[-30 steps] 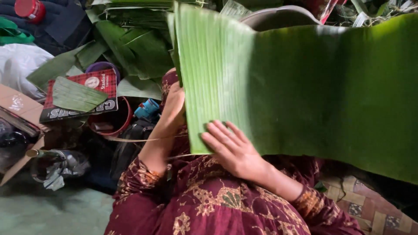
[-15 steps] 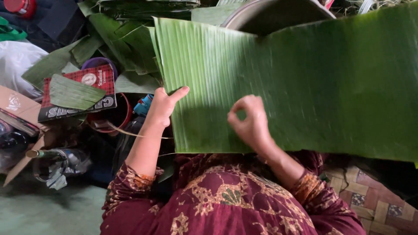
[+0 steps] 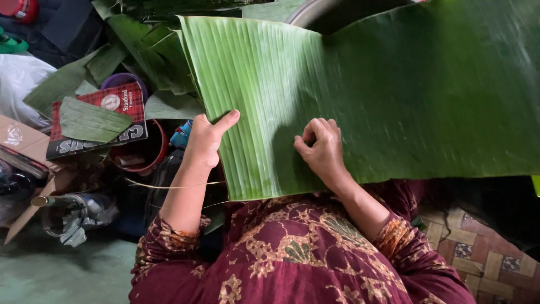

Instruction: Tearing large banana leaves into smaller strips and stacking them for food preparation.

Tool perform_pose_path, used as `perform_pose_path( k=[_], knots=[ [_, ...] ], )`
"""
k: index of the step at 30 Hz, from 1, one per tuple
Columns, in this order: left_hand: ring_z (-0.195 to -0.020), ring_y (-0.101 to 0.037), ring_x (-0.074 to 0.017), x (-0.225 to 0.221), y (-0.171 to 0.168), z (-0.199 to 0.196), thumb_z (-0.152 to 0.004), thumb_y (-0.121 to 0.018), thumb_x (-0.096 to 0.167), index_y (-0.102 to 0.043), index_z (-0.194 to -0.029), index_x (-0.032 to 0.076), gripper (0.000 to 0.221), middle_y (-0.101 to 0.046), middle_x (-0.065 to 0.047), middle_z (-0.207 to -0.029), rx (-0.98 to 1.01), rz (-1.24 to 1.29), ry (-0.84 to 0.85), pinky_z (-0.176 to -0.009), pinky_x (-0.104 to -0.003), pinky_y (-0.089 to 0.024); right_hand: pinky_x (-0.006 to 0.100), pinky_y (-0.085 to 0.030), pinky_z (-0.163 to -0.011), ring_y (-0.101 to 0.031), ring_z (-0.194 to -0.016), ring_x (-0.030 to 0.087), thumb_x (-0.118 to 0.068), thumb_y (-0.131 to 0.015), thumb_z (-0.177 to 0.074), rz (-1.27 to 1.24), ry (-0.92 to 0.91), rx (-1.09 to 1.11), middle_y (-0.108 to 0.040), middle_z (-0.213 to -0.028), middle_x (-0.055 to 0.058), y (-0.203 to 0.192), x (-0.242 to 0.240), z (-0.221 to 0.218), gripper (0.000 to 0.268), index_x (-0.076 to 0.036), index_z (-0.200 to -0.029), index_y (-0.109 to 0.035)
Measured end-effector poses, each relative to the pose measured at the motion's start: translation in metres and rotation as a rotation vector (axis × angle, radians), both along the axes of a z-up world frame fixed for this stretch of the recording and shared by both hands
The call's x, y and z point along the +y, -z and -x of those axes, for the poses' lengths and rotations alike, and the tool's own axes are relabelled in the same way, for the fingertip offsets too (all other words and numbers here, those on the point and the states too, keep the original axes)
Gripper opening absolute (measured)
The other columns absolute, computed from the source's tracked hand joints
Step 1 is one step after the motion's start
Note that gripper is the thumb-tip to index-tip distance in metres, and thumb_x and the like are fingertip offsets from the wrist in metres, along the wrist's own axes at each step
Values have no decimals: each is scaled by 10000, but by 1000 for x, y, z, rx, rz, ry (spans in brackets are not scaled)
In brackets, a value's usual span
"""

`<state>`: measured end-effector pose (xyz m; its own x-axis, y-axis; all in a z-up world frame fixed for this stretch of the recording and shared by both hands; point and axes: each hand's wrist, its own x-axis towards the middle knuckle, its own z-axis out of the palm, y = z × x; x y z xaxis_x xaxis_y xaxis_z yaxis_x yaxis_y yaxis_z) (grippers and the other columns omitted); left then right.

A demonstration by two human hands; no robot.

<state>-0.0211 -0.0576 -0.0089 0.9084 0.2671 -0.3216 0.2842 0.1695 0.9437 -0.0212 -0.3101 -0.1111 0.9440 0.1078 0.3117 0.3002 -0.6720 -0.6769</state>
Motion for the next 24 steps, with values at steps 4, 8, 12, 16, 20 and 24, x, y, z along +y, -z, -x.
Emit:
perform_pose_path(
  k=[4, 8, 12, 16, 20, 24],
  knots=[
    [-740, -633, -53, -6, -6, 6, -836, -890, 173, -779, -1002, 26, 248, -715, -26, -785, -40, -65, 32, -755, -319, -616, 406, -431, -726, -528, -787, 248, -232, -808, -716, 33, 4, -11, -497, -746, -19, -1, 2, 2, 297, -202, -742, -514],
    [-657, -541, -50, -26, -47, 9, -812, -894, 183, -767, -946, 22, 245, -672, -22, -731, -43, -142, 15, -639, -286, -552, 401, -429, -724, -526, -788, 247, -227, -804, -726, 9, 7, -10, -497, -753, -18, -10, 5, 1, 295, -195, -758, -512],
    [-538, -497, -93, 2, -67, 24, -828, -829, 198, -659, -779, 14, 256, -580, -31, -650, -144, -109, -46, -535, -272, -434, 414, -426, -752, -539, -819, 257, -264, -768, -794, -56, 41, 94, -526, -784, -7, -19, 1, 3, 230, -207, -793, -545],
    [-562, -477, -56, 19, -91, 20, -879, -857, 359, -748, -1042, 120, 309, -590, -6, -750, -190, -308, -166, -622, -254, -507, 449, -445, -943, -618, -1055, 288, -423, -610, -1012, -57, -300, 233, -676, -1066, 18, -58, -18, 3, 220, -259, -1139, -684],
    [-833, -692, -119, 51, -74, 27, -939, -723, 39, -700, -1080, 13, 146, -730, -45, -1011, -408, 194, -211, -780, -208, -563, 670, -322, -1114, -409, -1417, 498, -681, -561, -904, 143, -573, 268, -489, -1501, 261, -94, -26, 28, 847, -163, -1562, -432],
    [-714, -687, -122, 52, -60, 18, -724, -986, 127, -675, -937, 25, 390, -680, -89, -799, -207, -44, -539, -661, -301, -610, 505, -335, -1164, -423, -1456, 349, -255, -610, -937, 430, -507, -47, -435, -1592, 175, -59, -28, 43, 753, -127, -1624, -330]
  ],
)
